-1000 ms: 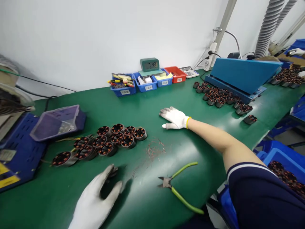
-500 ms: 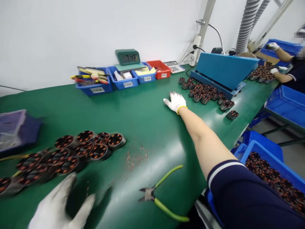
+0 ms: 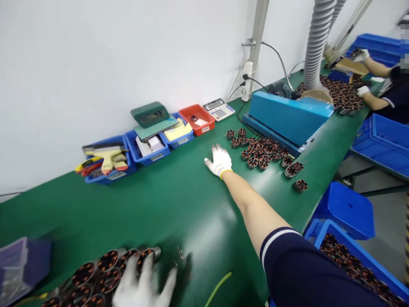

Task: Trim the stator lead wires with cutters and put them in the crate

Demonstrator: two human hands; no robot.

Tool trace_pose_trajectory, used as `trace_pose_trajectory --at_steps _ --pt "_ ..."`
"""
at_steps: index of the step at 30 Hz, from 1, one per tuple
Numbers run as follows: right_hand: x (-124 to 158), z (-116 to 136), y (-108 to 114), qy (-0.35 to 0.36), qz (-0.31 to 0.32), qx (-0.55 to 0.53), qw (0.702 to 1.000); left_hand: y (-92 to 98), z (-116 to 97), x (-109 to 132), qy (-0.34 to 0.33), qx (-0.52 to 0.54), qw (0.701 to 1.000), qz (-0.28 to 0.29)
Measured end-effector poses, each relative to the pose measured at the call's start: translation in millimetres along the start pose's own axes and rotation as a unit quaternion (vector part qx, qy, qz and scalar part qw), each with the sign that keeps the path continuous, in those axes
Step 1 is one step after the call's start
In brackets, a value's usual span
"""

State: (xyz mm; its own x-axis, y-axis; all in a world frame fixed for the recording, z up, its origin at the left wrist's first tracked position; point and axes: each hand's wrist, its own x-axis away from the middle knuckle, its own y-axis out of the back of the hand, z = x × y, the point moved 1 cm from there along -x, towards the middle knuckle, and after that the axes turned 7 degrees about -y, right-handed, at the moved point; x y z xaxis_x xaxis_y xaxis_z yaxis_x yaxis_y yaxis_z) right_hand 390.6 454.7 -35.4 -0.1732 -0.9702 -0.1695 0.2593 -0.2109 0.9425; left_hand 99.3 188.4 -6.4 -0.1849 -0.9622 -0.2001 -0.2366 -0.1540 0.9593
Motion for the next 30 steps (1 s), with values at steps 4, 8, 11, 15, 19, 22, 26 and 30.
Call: trace_pose_trajectory --at_steps 4,8,11,15,19,22,26,30 --pt "-33 1 26 -0.023 -0.011 -0.009 1.000 -35.3 -65 -103 -0.009 -0.047 0.997 0.061" --pt "-136 -28 53 -0.102 -0.034 -0.006 0.994 -73.0 -72 -130 -0.025 -0.065 0.993 0.090" --pt "-208 -59 47 -0.161 -0.008 0.009 0.987 -81.7 -63 -122 -0.027 -0.073 0.992 0.100" --pt "-227 -89 9 -0.179 0.060 0.050 0.981 -79.0 -58 -119 -0.023 -0.063 0.992 0.108" --pt "-186 -116 -6 -0.143 0.114 0.102 0.978 -79.0 -59 -123 -0.017 -0.049 0.992 0.118" --pt "-164 -131 2 -0.119 0.128 0.133 0.976 -80.2 -58 -122 -0.011 -0.042 0.992 0.118" --pt "-183 -133 11 -0.085 0.101 0.150 0.980 -79.6 -58 -121 -0.009 -0.037 0.992 0.118" --pt "-230 -124 0 -0.083 0.104 0.144 0.981 -79.3 -58 -120 -0.017 -0.047 0.993 0.109"
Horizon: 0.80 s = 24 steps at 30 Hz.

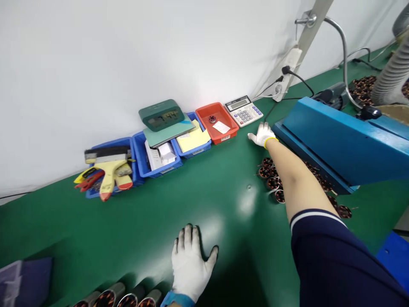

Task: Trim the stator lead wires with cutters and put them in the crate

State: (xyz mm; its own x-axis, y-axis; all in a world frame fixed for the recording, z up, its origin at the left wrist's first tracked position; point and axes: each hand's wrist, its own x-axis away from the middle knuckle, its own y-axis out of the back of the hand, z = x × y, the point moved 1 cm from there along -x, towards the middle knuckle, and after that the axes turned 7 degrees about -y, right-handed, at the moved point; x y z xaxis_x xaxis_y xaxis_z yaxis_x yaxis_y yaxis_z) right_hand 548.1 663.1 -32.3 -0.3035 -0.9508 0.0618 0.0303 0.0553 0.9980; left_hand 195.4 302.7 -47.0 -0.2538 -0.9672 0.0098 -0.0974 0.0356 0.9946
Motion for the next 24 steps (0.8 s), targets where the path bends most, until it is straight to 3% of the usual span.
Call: trace_pose_trajectory --at_steps 4,8,13,20,24 --pt "-19 18 -11 0.032 0.006 0.000 0.999 -1.9 1 -2 -0.009 -0.009 1.000 -0.009" --pt "15 29 -20 0.134 0.015 0.010 0.991 -0.5 0 -3 -0.005 -0.011 1.000 -0.020" --pt "63 42 -17 0.291 0.052 0.012 0.955 2.5 -1 -4 -0.007 -0.003 1.000 -0.019" --pt "73 62 -15 0.330 0.006 -0.012 0.944 2.6 -1 -4 0.000 -0.003 1.000 -0.017" --pt "101 74 -18 0.465 0.025 -0.012 0.885 2.3 -2 -3 0.006 0.007 1.000 -0.012"
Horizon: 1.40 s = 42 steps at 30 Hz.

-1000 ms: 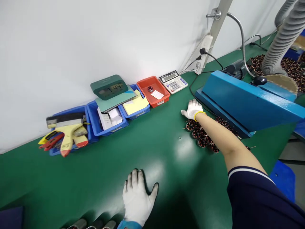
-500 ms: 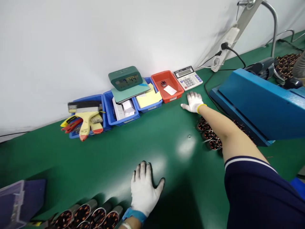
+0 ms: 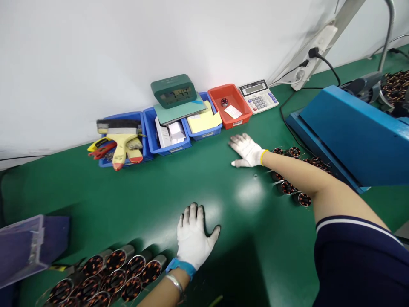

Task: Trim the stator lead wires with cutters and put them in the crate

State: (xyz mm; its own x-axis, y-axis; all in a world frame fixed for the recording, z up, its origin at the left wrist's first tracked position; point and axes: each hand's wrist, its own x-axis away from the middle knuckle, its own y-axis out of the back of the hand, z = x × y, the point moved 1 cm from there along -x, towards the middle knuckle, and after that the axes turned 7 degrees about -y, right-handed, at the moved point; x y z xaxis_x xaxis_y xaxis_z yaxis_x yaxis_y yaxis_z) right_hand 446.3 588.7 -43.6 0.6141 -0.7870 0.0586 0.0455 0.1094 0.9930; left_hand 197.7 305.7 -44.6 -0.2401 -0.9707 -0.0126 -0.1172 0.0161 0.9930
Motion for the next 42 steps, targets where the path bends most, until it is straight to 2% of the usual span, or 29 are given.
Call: trace_pose_trajectory --at_steps 2,5,9,11,14,16,20,22,24,28,31,34,38,42 --pt "-5 10 0 0.040 -0.008 -0.018 0.999 0.1 0 0 0.003 0.006 1.000 0.001" --pt "-23 18 2 0.005 -0.042 -0.041 0.998 0.4 0 0 0.004 0.009 1.000 0.000" --pt "-37 34 1 0.015 -0.030 -0.095 0.995 0.5 0 0 0.003 0.006 1.000 0.002" --pt "-39 39 3 -0.035 -0.032 -0.117 0.992 0.5 0 -1 0.004 0.006 1.000 0.004" --pt "-48 37 8 -0.125 -0.028 -0.119 0.985 0.5 0 -1 0.005 0.006 1.000 0.007" --pt "-60 31 13 -0.160 -0.012 -0.120 0.980 0.7 0 -1 0.004 0.003 1.000 0.007" --pt "-91 20 25 -0.173 0.034 -0.122 0.977 0.7 2 1 -0.001 -0.003 1.000 0.007" --pt "-97 18 30 -0.171 0.060 -0.122 0.976 0.2 3 2 0.000 -0.003 1.000 0.008" --pt "-89 19 31 -0.161 0.083 -0.120 0.976 -0.8 3 2 0.002 0.000 1.000 0.006" --pt "-43 26 28 -0.097 0.109 -0.121 0.982 -2.8 3 3 0.003 0.009 1.000 -0.002" --pt "-22 25 25 -0.086 0.075 -0.114 0.987 -3.7 3 3 -0.002 0.009 1.000 -0.001" --pt "-32 17 21 -0.099 0.017 -0.096 0.990 -4.2 3 3 -0.003 0.014 1.000 -0.006" --pt "-52 15 9 -0.094 -0.017 -0.072 0.993 -4.5 4 5 -0.006 0.013 1.000 -0.003" --pt "-37 34 -4 -0.069 -0.047 -0.064 0.994 -4.7 4 6 -0.004 0.004 1.000 0.003"
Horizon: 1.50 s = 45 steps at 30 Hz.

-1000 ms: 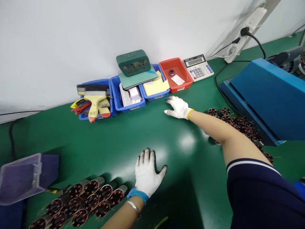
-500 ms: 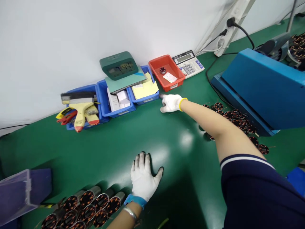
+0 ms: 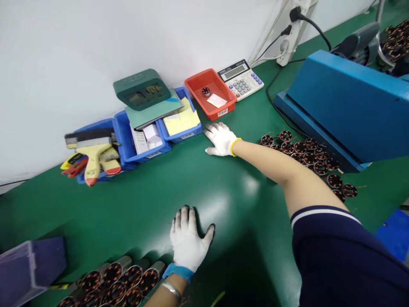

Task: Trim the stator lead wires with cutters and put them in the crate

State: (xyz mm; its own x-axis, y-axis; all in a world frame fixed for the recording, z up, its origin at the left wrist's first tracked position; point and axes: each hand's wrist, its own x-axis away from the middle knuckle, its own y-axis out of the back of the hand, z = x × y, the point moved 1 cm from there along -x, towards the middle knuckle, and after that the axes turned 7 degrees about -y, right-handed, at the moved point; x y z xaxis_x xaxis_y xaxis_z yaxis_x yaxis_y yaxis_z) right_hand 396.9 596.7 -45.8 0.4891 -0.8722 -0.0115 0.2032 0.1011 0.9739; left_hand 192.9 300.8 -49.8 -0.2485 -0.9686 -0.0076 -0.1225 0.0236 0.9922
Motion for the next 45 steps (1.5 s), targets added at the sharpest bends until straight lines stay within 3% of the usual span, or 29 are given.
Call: trace_pose_trajectory --at_steps 3,8,14,17,22,26,30,34,36,39,41,45 --pt "10 11 -5 0.014 -0.016 -0.031 0.999 0.3 -1 0 0.000 -0.003 1.000 0.000" --pt "-8 16 -10 -0.034 -0.062 -0.046 0.996 1.3 -1 -1 -0.003 -0.010 1.000 0.002" --pt "2 6 -3 0.020 -0.011 -0.095 0.995 1.9 -2 -2 0.010 0.010 1.000 0.004" --pt "8 7 -1 0.021 -0.021 -0.095 0.995 2.5 -3 -3 0.016 0.013 1.000 0.005" --pt "2 33 -8 0.090 0.005 -0.107 0.990 2.9 -3 -4 0.028 0.020 0.999 0.006" --pt "-15 52 -10 0.065 -0.025 -0.107 0.992 4.2 -4 -4 0.036 0.026 0.999 0.014" --pt "-33 63 -14 0.102 0.012 -0.120 0.987 4.9 -4 -4 0.042 0.037 0.998 0.013" --pt "-36 74 -21 0.106 -0.013 -0.083 0.991 4.4 -4 -4 0.037 0.038 0.999 0.008" --pt "-23 79 -23 0.153 0.001 -0.048 0.987 4.3 -4 -4 0.038 0.040 0.998 0.009" --pt "8 82 -21 0.301 0.051 -0.031 0.952 4.8 -4 -4 0.040 0.043 0.998 0.008" --pt "20 76 -15 0.335 0.063 -0.046 0.939 5.1 -4 -4 0.039 0.045 0.998 0.006" --pt "6 57 -9 0.197 0.022 -0.047 0.979 5.3 -4 -4 0.040 0.045 0.998 0.009"
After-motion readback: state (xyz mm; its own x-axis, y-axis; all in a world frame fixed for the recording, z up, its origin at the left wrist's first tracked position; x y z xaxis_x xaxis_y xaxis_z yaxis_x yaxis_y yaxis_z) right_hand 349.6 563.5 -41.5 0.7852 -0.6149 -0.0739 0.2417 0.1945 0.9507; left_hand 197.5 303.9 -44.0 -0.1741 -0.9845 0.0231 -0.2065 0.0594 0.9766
